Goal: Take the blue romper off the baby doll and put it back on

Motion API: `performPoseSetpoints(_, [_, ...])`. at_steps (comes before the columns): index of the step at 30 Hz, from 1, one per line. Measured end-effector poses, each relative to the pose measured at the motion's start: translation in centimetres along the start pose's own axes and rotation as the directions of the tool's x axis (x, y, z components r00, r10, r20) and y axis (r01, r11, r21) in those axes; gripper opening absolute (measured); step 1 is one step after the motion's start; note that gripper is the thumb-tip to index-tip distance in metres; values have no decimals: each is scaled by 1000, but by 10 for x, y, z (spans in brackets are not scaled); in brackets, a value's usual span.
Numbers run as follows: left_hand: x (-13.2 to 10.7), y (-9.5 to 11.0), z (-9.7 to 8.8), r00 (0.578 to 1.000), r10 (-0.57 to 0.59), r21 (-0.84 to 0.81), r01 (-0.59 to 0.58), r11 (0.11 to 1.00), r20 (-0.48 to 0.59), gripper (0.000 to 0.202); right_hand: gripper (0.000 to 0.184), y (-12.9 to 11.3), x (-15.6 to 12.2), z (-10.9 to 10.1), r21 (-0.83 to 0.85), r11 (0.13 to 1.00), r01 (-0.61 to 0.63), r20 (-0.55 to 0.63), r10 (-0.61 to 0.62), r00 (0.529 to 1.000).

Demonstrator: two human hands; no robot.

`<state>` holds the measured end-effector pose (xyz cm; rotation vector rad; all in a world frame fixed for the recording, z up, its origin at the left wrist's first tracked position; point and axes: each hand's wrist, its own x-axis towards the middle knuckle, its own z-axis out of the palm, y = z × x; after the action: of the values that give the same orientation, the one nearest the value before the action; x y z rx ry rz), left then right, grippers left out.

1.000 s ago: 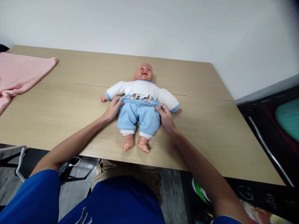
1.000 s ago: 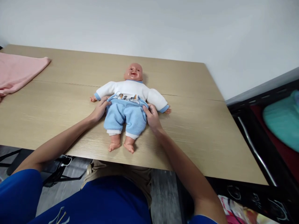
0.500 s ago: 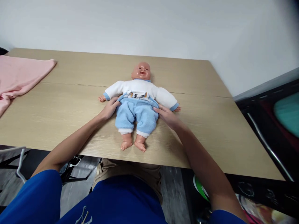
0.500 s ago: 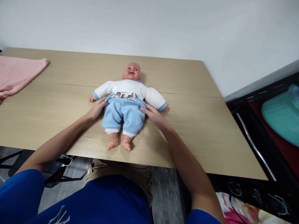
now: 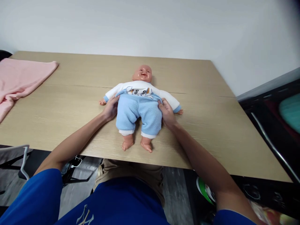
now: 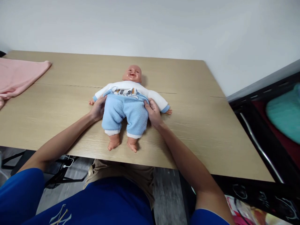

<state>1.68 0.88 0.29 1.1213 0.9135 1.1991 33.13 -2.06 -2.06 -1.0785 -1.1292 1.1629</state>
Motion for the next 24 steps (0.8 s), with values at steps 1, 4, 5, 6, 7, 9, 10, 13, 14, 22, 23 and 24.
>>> performPoseSetpoints(1, [2,0,-1,1000,-19,-19,19,1000,13,57,69,-1,1,0,-6,1000,16,3,-16,1000])
performPoseSetpoints(4, [4,2,-2,997,-53,-60,56,997,56,55,64,-2,1,-3,-47,997,64,16,-64,998])
performPoseSetpoints(5, [4,3,-2,997,-36,-36,39,999,69,56,61,-3,0,-4,-69,994,82,32,-79,996])
performPoseSetpoints(6, [3,5,-4,997,-4,11,3,1000,78,56,58,-4,-1,-6,-98,989,107,48,-103,993])
performPoseSetpoints(7, [2,7,-5,995,43,75,-50,996,85,57,55,-6,-3,-8,-137,979,149,61,-142,988])
performPoseSetpoints(9, [1,11,-8,979,177,224,-196,955,100,59,48,-12,-5,-10,-239,930,278,61,-272,960])
performPoseSetpoints(10, [1,13,-9,963,244,279,-267,922,112,61,45,-16,-4,-10,-285,893,348,57,-347,936])
performPoseSetpoints(13, [7,16,-6,940,323,296,-340,893,107,63,40,-26,5,-5,-304,856,417,70,-417,906])
performPoseSetpoints(14, [10,15,-4,949,303,267,-316,910,93,62,39,-27,10,-2,-276,881,385,66,-382,922])
performPoseSetpoints(22, [20,2,-13,984,162,410,-180,894,79,61,54,-6,28,-4,-271,963,18,19,-14,1000])
performPoseSetpoints(23, [18,1,-17,983,163,450,-184,874,84,58,53,-3,24,-7,-259,966,8,8,-6,1000])
performPoseSetpoints(24, [16,0,-20,982,171,475,-190,859,83,55,50,-1,20,-9,-229,973,-1,-3,0,1000])
